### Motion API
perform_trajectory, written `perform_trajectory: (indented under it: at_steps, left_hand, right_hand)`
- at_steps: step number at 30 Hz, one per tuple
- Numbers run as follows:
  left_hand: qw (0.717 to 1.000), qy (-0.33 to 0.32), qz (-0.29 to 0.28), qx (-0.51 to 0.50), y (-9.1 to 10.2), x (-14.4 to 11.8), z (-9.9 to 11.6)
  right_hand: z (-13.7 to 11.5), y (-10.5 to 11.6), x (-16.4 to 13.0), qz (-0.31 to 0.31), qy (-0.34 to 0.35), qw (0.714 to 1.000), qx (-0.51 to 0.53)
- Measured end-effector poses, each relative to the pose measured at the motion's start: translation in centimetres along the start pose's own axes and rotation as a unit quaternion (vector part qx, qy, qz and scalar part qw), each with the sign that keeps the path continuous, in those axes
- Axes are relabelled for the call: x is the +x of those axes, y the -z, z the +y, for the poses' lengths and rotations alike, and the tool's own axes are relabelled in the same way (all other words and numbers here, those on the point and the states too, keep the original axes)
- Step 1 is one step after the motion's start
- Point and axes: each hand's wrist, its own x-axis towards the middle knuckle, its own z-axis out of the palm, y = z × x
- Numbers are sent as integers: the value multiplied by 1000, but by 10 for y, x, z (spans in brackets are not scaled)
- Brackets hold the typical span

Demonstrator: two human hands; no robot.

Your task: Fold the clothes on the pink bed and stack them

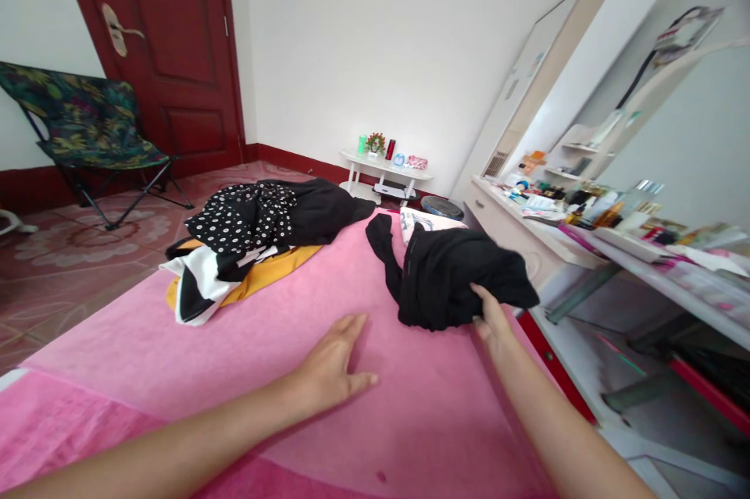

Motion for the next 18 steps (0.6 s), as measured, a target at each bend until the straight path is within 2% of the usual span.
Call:
perform_trajectory:
  at_steps: [3, 6, 9, 11, 12, 14, 16, 18]
  left_hand:
    - [998, -24, -6, -66, -18, 33, 22]
    - [987, -71, 63, -128, -38, 71, 39]
    - [981, -60, 115, -145, -56, 100, 39]
    - [981, -44, 124, -144, -57, 108, 34]
    - [980, -49, 126, -146, -51, 110, 31]
    - [975, -83, 130, -158, -28, 108, 29]
    - [965, -126, 145, -177, 10, 104, 34]
    - [957, -150, 167, -182, 55, 100, 45]
  right_hand:
    - [12, -3, -21, 28, -78, 996, 35]
    - [20, -9, -43, 61, -105, 989, 88]
    - [25, -9, -62, 44, -105, 989, 96]
    - [21, -3, -70, 28, -105, 990, 85]
    - [17, 1, -71, 25, -107, 991, 78]
    - [2, 13, -70, 24, -109, 992, 65]
    - [-20, 24, -66, 30, -87, 994, 67]
    - [-47, 31, -61, 44, -18, 995, 84]
